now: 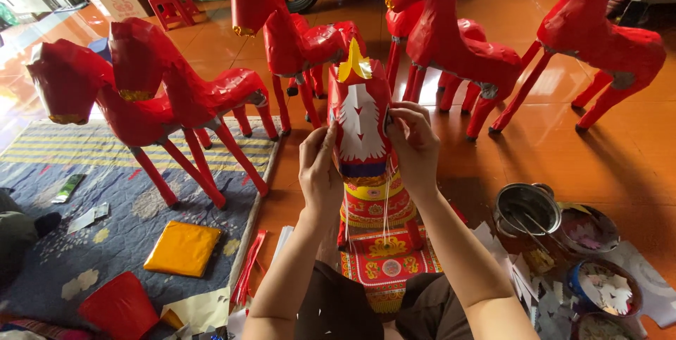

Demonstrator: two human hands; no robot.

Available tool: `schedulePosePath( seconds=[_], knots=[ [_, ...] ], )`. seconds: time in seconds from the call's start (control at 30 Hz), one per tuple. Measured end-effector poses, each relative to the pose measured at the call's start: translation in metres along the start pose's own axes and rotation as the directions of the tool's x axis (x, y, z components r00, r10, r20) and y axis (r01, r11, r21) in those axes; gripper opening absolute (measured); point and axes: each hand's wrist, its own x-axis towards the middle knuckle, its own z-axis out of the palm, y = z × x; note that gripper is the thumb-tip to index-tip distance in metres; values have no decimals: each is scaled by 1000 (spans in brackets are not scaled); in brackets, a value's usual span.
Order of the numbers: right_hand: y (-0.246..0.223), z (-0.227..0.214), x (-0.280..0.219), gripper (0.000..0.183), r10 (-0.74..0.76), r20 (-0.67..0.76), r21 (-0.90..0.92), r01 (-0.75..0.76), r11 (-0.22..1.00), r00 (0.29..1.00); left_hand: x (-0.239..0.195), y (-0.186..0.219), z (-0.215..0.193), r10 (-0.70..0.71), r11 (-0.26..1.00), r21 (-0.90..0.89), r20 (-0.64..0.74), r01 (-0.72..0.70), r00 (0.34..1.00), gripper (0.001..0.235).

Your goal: Assembling and decorating traditional red paper horse crafts by folding and gluing paper components.

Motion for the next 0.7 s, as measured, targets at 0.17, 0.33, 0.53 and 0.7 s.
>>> schedulePosePath(
  seconds=[0.17, 0.33, 0.53, 0.7],
  knots=[
    [-3, 1, 0, 18, 2, 6, 18, -2, 1000, 1000, -1, 0, 1, 24, 999, 21, 3, -24, 1000, 34],
    [-6, -3, 1, 16, 8, 8, 1, -8, 1000, 1000, 9, 10, -7, -46, 999, -16, 38, 46, 998, 34],
    [-10, -21, -6, 23, -128, 44, -374, 135, 917, 991, -2, 8, -21, -106, 994, -35, 44, 108, 993, 36],
    [-20, -14, -26, 33, -201, 167, -560, 261, 786, 965, 0, 19, -22, -74, 995, -69, 57, 78, 996, 36]
  ],
)
